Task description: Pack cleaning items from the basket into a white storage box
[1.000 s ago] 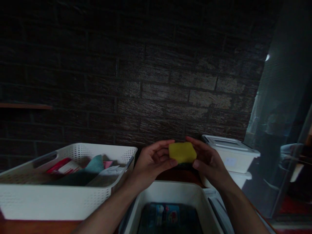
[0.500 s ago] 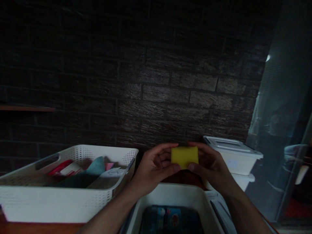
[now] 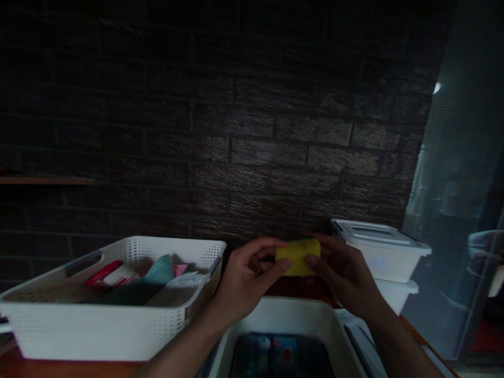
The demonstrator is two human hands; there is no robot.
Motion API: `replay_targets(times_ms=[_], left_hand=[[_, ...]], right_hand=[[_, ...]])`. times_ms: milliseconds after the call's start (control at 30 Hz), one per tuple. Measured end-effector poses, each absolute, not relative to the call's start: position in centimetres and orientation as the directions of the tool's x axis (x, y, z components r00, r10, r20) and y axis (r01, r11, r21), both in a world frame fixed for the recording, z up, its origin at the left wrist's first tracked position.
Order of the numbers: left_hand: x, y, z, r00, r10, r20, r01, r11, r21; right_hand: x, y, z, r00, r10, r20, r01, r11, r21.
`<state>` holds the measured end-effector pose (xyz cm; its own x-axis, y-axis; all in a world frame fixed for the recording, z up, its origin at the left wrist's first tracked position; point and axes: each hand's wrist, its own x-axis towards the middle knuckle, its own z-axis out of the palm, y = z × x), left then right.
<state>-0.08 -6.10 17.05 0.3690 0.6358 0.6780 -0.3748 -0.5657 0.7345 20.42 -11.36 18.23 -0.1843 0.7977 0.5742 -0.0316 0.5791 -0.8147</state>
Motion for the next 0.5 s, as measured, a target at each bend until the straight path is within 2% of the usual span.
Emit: replay_targets(times_ms=[233,367,500], left_hand=[[0.20,-5.85,16.70,0.306,0.584,0.752,-0.386,-0.645,0.659],[0.21,-5.81,16.45,0.313,0.570,0.760,-0.307,-0.696,0.649],[0.08,-5.98,16.68,0.314,0.472,0.824,-0.270,-0.787,0.554]], right_hand=[[21.12,-11.59,18.09,-0.280,0.756,0.591,0.033,0.623,-0.781],[20.58,-11.59,18.04,-0.213,0.752,0.623,0.165,0.656,-0.736],[20.45,-11.45,18.33,-0.205,0.705,0.679,0.231,0.709,-0.667]])
